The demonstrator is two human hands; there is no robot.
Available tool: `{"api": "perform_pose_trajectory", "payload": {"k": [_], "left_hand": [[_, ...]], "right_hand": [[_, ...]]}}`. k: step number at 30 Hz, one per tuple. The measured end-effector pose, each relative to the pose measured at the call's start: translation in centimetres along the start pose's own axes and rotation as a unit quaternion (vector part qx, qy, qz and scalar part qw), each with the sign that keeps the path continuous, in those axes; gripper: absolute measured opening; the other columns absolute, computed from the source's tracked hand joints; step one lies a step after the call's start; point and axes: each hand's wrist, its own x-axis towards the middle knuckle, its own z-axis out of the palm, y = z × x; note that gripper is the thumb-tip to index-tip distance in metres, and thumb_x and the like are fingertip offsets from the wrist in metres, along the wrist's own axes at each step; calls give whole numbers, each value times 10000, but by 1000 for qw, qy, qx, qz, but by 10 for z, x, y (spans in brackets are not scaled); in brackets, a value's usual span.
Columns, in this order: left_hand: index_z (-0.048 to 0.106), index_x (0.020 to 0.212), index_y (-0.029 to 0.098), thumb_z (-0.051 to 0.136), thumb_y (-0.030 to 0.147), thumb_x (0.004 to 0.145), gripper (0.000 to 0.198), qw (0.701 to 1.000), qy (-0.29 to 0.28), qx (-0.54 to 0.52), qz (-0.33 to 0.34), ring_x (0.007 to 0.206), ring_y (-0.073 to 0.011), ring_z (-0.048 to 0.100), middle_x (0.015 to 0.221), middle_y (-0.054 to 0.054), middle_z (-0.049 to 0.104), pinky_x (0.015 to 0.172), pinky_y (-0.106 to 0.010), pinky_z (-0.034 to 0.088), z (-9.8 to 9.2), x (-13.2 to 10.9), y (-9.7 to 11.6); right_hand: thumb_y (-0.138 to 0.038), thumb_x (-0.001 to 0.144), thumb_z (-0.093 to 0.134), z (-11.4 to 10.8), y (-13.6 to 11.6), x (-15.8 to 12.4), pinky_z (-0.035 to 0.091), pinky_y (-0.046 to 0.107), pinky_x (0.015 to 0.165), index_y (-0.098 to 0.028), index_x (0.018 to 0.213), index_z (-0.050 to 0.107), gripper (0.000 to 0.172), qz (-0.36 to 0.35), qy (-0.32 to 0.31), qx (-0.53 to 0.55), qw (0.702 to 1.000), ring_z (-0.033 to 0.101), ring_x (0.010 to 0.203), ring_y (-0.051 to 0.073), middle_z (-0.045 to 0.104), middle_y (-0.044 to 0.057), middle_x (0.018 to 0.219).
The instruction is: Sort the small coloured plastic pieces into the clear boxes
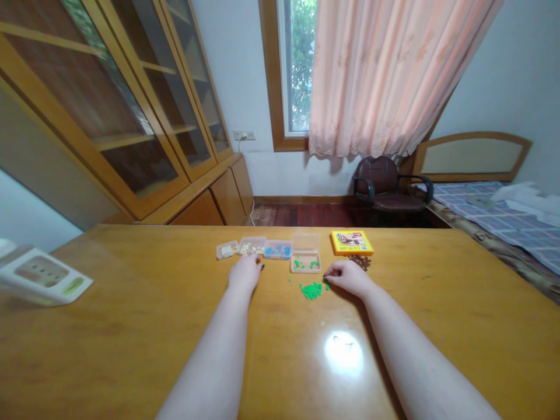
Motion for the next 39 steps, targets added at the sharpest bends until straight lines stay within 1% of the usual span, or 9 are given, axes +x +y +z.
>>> {"api": "perform_pose_trajectory", "payload": {"k": [7, 13, 19, 22, 26, 29, 31, 36, 39], "left_hand": [[618, 882, 202, 531, 306, 828, 146, 1000, -18, -5, 16, 871, -218, 625, 968, -75, 650, 726, -293, 451, 6, 3, 5], [606, 922, 155, 465, 286, 864, 201, 997, -61, 32, 43, 878, -238, 634, 947, -128, 666, 729, -312, 457, 6, -4, 15], [587, 935, 133, 411, 231, 883, 207, 992, -83, 57, 72, 889, -242, 636, 961, -149, 659, 736, -322, 457, 1, -17, 33], [566, 970, 154, 387, 261, 906, 218, 992, -60, 42, 106, 873, -225, 631, 964, -120, 652, 731, -309, 453, 1, -22, 45], [557, 1005, 199, 365, 286, 930, 224, 980, 24, -12, 195, 943, -191, 596, 1034, -77, 625, 778, -280, 437, 8, -26, 60], [550, 1059, 228, 416, 292, 912, 210, 971, 37, -31, 233, 938, -180, 595, 1053, -51, 621, 772, -267, 433, 11, -27, 63], [566, 1018, 231, 448, 316, 894, 191, 972, 25, -27, 230, 884, -182, 606, 1010, -46, 633, 737, -268, 435, 9, -27, 59], [592, 820, 216, 591, 414, 783, 201, 977, -55, -16, 204, 754, -190, 611, 837, -30, 662, 647, -264, 429, 3, -28, 49], [595, 797, 208, 605, 375, 772, 169, 976, -78, -12, 203, 761, -197, 619, 816, -36, 669, 646, -265, 431, 5, -28, 51]], "right_hand": [[-338, 776, 518, -4, -3, 2, 376, 239, 559, -156, 685, 664, 251, -13, 21, -13, 1000, 555, 606, 141, 664, 25, 655], [-336, 748, 566, -2, -1, 2, 382, 230, 549, -169, 683, 670, 207, -5, 18, -14, 1000, 558, 591, 135, 661, 16, 642], [-324, 708, 625, 1, 0, 1, 418, 229, 584, -202, 718, 714, 152, -16, -14, -34, 999, 608, 633, 143, 701, 15, 694], [-316, 719, 611, 3, -4, 0, 416, 230, 582, -213, 721, 723, 151, -31, -15, -60, 998, 615, 634, 147, 710, 18, 701], [-277, 712, 599, 6, -9, -1, 388, 222, 549, -209, 690, 704, 127, -63, 0, -90, 994, 587, 582, 135, 691, 16, 661], [-264, 710, 593, 7, -10, 0, 370, 214, 534, -188, 671, 685, 125, -66, -1, -65, 996, 559, 556, 124, 665, 11, 624], [-290, 732, 578, 7, -10, 2, 352, 211, 513, -175, 672, 674, 161, -57, 14, -32, 998, 534, 539, 119, 637, 7, 597], [-367, 784, 539, 15, -17, 5, 332, 222, 512, -171, 735, 669, 240, -30, 133, -9, 991, 493, 540, 124, 589, 4, 580], [-370, 792, 531, 22, -21, 6, 330, 227, 525, -182, 773, 672, 235, -21, 140, -31, 989, 502, 556, 131, 596, 7, 592]]}}
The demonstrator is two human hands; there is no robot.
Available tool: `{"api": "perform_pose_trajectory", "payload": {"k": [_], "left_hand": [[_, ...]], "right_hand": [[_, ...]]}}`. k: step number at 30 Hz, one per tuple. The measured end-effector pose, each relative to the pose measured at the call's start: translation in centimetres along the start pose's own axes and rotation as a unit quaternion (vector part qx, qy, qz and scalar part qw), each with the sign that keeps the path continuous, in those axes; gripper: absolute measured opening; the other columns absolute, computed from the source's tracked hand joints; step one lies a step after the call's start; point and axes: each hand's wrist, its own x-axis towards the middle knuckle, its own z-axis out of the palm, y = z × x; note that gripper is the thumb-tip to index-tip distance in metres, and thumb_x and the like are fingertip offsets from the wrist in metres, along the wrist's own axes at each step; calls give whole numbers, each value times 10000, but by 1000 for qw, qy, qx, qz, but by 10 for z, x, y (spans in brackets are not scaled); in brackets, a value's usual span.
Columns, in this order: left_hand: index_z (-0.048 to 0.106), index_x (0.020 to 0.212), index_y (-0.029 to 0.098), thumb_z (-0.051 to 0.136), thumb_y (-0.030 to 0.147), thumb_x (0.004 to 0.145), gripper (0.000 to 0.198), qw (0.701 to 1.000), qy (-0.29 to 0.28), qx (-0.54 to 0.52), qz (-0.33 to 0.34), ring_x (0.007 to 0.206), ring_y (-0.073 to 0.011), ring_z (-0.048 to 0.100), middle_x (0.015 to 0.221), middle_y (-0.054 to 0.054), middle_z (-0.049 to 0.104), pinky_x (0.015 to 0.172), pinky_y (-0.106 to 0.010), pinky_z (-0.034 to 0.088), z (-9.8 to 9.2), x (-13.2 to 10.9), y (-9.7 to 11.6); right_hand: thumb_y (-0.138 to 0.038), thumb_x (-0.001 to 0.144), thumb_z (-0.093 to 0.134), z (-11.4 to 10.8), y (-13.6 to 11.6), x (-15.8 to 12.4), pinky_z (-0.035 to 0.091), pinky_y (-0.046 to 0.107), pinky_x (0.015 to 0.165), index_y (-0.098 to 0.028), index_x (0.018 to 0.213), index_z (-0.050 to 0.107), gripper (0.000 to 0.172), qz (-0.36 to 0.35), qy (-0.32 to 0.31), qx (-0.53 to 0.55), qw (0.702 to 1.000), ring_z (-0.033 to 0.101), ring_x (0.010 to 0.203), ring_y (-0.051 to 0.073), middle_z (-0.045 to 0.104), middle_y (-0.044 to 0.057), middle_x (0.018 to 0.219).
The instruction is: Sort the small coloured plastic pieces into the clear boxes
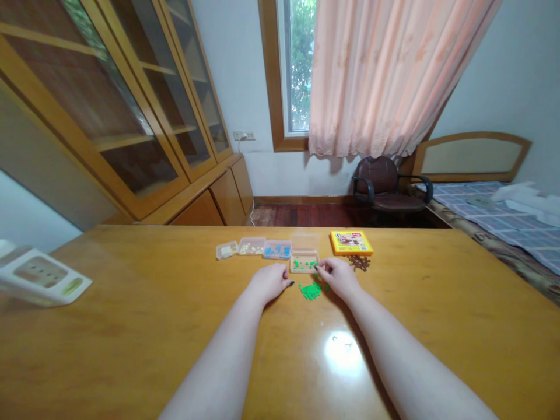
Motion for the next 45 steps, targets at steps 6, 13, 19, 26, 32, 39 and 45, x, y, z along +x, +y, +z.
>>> {"api": "perform_pose_trajectory", "payload": {"k": [6, 13, 19, 26, 32, 39, 45], "left_hand": [[599, 784, 193, 483, 269, 835, 147, 999, -20, 28, 4, 777, -214, 629, 842, -71, 677, 662, -286, 440, 1, 2, 5], [599, 824, 201, 480, 266, 836, 136, 999, -23, 15, 17, 802, -208, 626, 876, -65, 673, 681, -281, 441, -2, -2, 5], [584, 840, 208, 533, 247, 802, 74, 1000, 6, -2, 24, 804, -203, 621, 888, -46, 665, 655, -268, 426, 1, 1, 1], [601, 812, 205, 530, 218, 796, 73, 1000, 7, -12, 26, 769, -198, 617, 840, -43, 664, 639, -262, 417, 5, 2, -3], [616, 818, 199, 482, 247, 844, 145, 998, -2, -33, 53, 762, -191, 610, 844, -53, 662, 661, -267, 427, 4, 1, -3], [607, 948, 195, 452, 232, 883, 173, 984, 143, -77, 70, 911, -176, 582, 978, -51, 636, 809, -279, 440, 10, 11, 2], [609, 1022, 211, 471, 249, 884, 199, 985, 137, -63, 86, 926, -171, 579, 996, -46, 633, 821, -274, 445, 16, 14, 1]], "right_hand": [[-382, 834, 472, -5, 4, 1, 356, 225, 548, -172, 792, 676, 295, 3, -5, 21, 1000, 536, 597, 137, 639, 23, 653], [-347, 762, 583, -14, 3, -3, 374, 222, 565, -219, 784, 710, 181, -37, -110, -46, 992, 597, 633, 140, 689, 7, 695], [-345, 800, 543, -13, -3, -5, 404, 237, 620, -272, 905, 719, 218, -64, -139, -125, 980, 646, 744, 168, 726, 16, 827], [-337, 840, 491, -14, -11, -5, 384, 230, 608, -244, 801, 721, 251, -82, -138, -199, 967, 638, 707, 165, 720, 41, 787], [-312, 824, 507, -13, -12, -5, 358, 227, 593, -232, 773, 707, 223, -95, -124, -212, 965, 623, 674, 156, 711, 38, 758], [-304, 830, 498, -15, -12, -6, 374, 219, 618, -229, 791, 700, 219, -98, -122, -173, 972, 628, 707, 151, 714, 29, 777], [-338, 834, 502, -17, -10, -7, 401, 216, 653, -237, 859, 704, 227, -87, -126, -156, 976, 637, 756, 150, 718, 27, 826]]}}
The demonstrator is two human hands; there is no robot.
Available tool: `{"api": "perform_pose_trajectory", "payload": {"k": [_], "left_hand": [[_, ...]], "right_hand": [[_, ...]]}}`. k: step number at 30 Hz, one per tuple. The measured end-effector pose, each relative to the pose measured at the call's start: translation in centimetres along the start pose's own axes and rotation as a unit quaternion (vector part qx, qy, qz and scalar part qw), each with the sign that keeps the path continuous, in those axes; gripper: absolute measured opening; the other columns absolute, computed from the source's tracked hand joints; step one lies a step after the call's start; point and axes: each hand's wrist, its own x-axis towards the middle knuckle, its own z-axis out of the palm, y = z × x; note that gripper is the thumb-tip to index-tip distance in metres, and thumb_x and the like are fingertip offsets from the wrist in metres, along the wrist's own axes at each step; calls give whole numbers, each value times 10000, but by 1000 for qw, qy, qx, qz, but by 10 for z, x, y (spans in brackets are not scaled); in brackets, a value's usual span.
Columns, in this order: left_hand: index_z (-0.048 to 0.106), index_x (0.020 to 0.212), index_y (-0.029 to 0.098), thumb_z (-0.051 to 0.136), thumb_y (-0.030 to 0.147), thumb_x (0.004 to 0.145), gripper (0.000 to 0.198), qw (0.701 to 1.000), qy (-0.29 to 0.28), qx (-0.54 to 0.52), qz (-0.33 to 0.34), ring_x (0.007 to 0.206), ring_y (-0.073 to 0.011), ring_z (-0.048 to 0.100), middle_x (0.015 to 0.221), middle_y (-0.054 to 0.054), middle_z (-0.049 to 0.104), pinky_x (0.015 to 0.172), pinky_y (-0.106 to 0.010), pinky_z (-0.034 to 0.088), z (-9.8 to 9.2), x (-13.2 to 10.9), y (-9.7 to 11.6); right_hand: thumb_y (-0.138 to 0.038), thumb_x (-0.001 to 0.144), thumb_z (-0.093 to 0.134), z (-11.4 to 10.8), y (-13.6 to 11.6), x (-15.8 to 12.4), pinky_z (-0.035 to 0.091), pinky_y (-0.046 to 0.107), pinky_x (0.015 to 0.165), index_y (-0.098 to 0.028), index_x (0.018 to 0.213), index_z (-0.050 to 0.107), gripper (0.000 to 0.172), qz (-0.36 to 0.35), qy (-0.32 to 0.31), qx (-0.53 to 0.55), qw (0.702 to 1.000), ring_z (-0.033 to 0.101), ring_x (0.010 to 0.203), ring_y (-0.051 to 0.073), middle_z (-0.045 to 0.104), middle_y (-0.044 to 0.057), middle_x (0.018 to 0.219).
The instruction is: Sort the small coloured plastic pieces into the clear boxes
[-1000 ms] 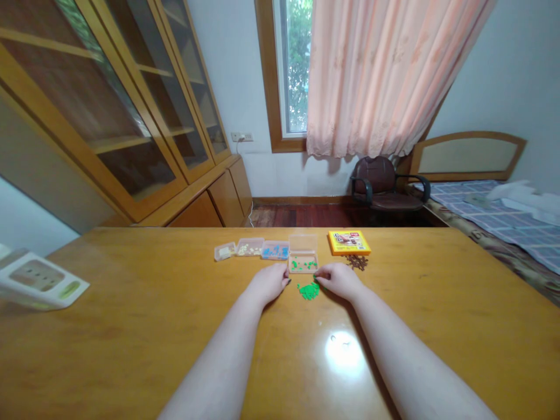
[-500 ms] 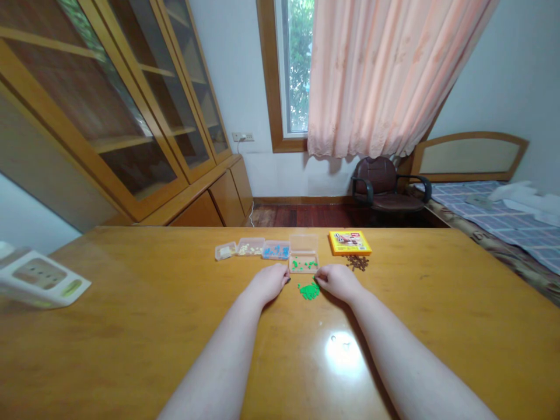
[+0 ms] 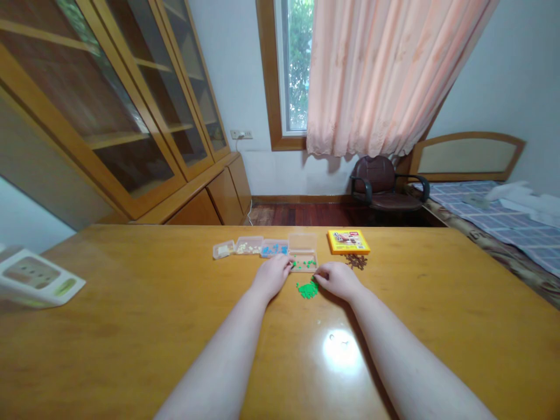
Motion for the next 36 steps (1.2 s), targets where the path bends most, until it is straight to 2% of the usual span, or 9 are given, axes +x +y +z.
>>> {"api": "perform_pose_trajectory", "payload": {"k": [4, 6, 14, 17, 21, 25, 29, 32, 36], "left_hand": [[634, 942, 230, 483, 265, 878, 167, 996, -62, 12, 56, 887, -157, 579, 985, -26, 630, 787, -251, 446, -9, -4, 1], [635, 943, 233, 477, 266, 880, 173, 995, -75, 20, 58, 878, -156, 580, 983, -24, 631, 781, -247, 446, -12, -5, 2], [619, 1032, 213, 442, 232, 896, 224, 999, -13, 25, -30, 967, -174, 580, 1031, -48, 648, 871, -282, 438, 1, 2, 6], [622, 1083, 215, 453, 200, 889, 258, 999, -2, 23, -38, 1012, -178, 575, 1077, -57, 651, 919, -293, 424, 7, 5, 2], [611, 1123, 216, 466, 184, 880, 285, 1000, 4, 22, -11, 1040, -177, 568, 1133, -52, 635, 936, -291, 422, 9, 4, -3], [623, 1074, 229, 470, 226, 890, 239, 999, -1, 7, 41, 1010, -166, 572, 1106, -37, 632, 907, -280, 436, 7, 1, 2], [634, 1041, 235, 456, 270, 899, 231, 997, -28, 9, 69, 963, -168, 584, 1053, -42, 634, 863, -276, 449, 5, -2, 10], [639, 1040, 242, 427, 289, 910, 252, 997, -35, 9, 76, 936, -166, 583, 1021, -42, 635, 839, -269, 450, 2, -3, 13], [641, 1043, 250, 424, 288, 908, 258, 995, -44, 3, 84, 917, -165, 579, 992, -39, 637, 831, -270, 447, -3, -3, 15]], "right_hand": [[-324, 837, 496, -1, -4, 0, 393, 224, 640, -237, 818, 712, 234, -9, -24, -47, 999, 639, 747, 160, 721, 39, 816], [-301, 837, 488, -1, -7, 0, 383, 227, 621, -228, 769, 712, 244, -14, -24, -73, 997, 637, 712, 162, 719, 48, 786], [-239, 806, 515, -1, -10, 1, 375, 221, 617, -222, 741, 709, 204, -23, -11, -86, 996, 633, 684, 162, 713, 53, 751], [-258, 813, 517, 0, -10, 1, 371, 221, 616, -216, 742, 705, 206, -22, -8, -78, 997, 631, 686, 160, 712, 54, 750], [-289, 833, 500, 3, -6, 1, 371, 218, 615, -217, 761, 706, 229, -18, 1, -55, 998, 625, 689, 151, 712, 48, 758], [-328, 844, 487, 3, -1, 1, 388, 225, 627, -229, 866, 710, 245, 5, 26, -19, 999, 631, 715, 155, 717, 41, 797], [-341, 820, 524, 0, 2, -1, 405, 223, 637, -243, 871, 713, 219, 19, 4, -3, 1000, 640, 730, 155, 721, 24, 793], [-334, 817, 527, -2, -1, -1, 411, 224, 648, -243, 839, 721, 216, 14, -16, -28, 999, 646, 740, 162, 725, 37, 806], [-301, 826, 509, -1, -6, 0, 405, 239, 634, -228, 784, 724, 230, -1, -7, -80, 997, 650, 715, 180, 724, 60, 786]]}}
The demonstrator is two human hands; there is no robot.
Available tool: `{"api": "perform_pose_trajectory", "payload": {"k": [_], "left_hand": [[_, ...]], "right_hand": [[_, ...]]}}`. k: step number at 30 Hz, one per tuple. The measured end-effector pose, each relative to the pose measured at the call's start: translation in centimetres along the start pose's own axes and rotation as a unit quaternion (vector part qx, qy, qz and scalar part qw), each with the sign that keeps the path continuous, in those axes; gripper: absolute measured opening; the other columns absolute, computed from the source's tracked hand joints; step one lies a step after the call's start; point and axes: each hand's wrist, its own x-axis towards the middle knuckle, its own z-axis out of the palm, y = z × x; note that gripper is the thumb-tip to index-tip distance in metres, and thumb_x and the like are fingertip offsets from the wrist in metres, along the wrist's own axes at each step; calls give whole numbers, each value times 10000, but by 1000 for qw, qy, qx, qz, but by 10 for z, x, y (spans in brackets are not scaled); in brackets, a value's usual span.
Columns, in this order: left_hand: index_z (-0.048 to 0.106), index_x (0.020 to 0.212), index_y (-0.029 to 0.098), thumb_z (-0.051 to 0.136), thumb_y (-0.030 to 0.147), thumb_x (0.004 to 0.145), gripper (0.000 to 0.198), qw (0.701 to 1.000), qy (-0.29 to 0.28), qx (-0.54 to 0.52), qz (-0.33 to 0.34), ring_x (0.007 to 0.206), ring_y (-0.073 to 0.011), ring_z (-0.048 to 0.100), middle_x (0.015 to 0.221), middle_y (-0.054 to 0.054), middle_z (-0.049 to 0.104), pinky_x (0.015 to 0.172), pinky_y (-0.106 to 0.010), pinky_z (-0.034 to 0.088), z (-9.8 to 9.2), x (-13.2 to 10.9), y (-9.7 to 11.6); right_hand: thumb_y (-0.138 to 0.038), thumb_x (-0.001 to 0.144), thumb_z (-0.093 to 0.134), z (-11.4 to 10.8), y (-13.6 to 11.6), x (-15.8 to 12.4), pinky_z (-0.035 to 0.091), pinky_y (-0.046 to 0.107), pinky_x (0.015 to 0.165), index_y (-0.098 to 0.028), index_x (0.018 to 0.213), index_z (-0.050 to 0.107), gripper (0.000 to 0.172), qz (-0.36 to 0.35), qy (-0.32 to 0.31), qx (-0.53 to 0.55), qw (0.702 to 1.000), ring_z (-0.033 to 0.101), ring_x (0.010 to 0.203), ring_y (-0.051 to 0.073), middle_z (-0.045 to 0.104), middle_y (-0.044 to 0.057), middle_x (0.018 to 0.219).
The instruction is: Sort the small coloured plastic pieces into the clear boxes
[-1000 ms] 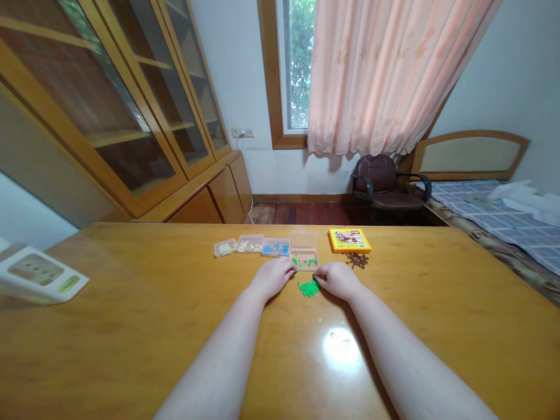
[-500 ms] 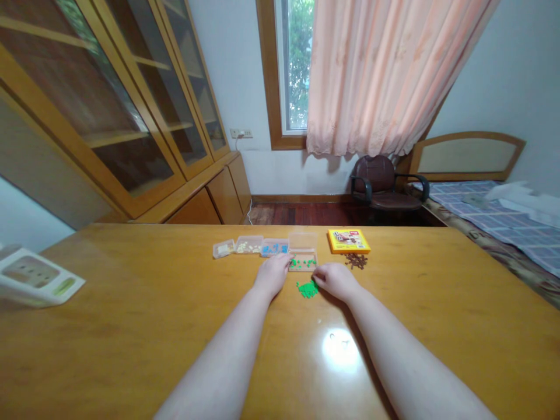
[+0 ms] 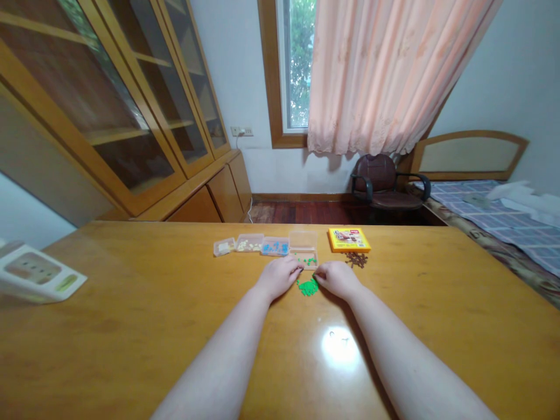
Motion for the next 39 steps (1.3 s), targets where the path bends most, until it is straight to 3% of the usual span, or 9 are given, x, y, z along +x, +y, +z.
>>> {"api": "perform_pose_trajectory", "payload": {"k": [5, 11, 16, 19, 24, 28, 33, 39], "left_hand": [[650, 1026, 241, 435, 273, 898, 252, 1000, -5, -1, -11, 921, -166, 573, 984, -42, 639, 852, -278, 440, -4, -1, 0], [654, 984, 234, 456, 265, 885, 223, 1000, -18, 14, 0, 899, -169, 584, 980, -42, 643, 812, -274, 450, -4, -2, 1], [649, 989, 231, 453, 250, 888, 221, 999, -40, 12, 24, 911, -169, 588, 991, -47, 648, 820, -281, 446, -1, 1, 9], [637, 1033, 232, 450, 237, 890, 236, 997, -41, 24, 58, 982, -183, 566, 1051, -60, 636, 880, -314, 423, -5, 0, 20], [552, 1186, 237, 458, 247, 882, 318, 995, -27, 57, 73, 1186, -233, 457, 1271, -64, 549, 1012, -415, 324, 0, -12, 55], [432, 1326, 159, 530, 357, 842, 532, 988, -132, 59, 62, 1300, -275, 356, 1410, -126, 404, 1079, -455, 256, 20, -22, 76], [394, 1356, 135, 476, 311, 872, 522, 984, -165, 57, 29, 1315, -258, 347, 1422, -135, 378, 1095, -432, 254, 27, -23, 70], [496, 1268, 153, 514, 248, 848, 431, 990, -130, 58, 13, 1233, -268, 450, 1346, -131, 484, 1055, -431, 320, 6, -15, 52]], "right_hand": [[-322, 841, 508, 4, 3, 0, 402, 232, 643, -230, 812, 722, 235, -11, 34, 33, 999, 642, 716, 167, 721, 50, 783], [-349, 870, 479, 10, 12, 3, 429, 235, 688, -218, 937, 713, 276, 72, 145, 120, 980, 637, 770, 166, 721, 46, 861], [-347, 866, 479, 15, 11, 7, 453, 256, 726, -222, 967, 705, 277, 87, 102, 141, 981, 649, 834, 190, 722, 48, 912], [-328, 870, 460, 16, 11, 7, 458, 262, 765, -215, 1004, 690, 289, 99, 110, 163, 975, 648, 872, 190, 715, 54, 965], [-335, 872, 424, 15, 15, 7, 458, 256, 723, -188, 917, 693, 309, 125, 191, 211, 950, 639, 795, 182, 715, 59, 879], [-369, 869, 410, 13, 15, 6, 450, 258, 681, -180, 870, 687, 336, 131, 217, 237, 938, 624, 721, 179, 707, 61, 808], [-360, 855, 420, 11, 13, 5, 439, 263, 677, -184, 866, 684, 318, 126, 215, 241, 938, 622, 730, 182, 706, 57, 810], [-353, 852, 432, 12, 13, 5, 423, 247, 658, -180, 872, 688, 310, 100, 200, 241, 944, 613, 715, 172, 702, 55, 796]]}}
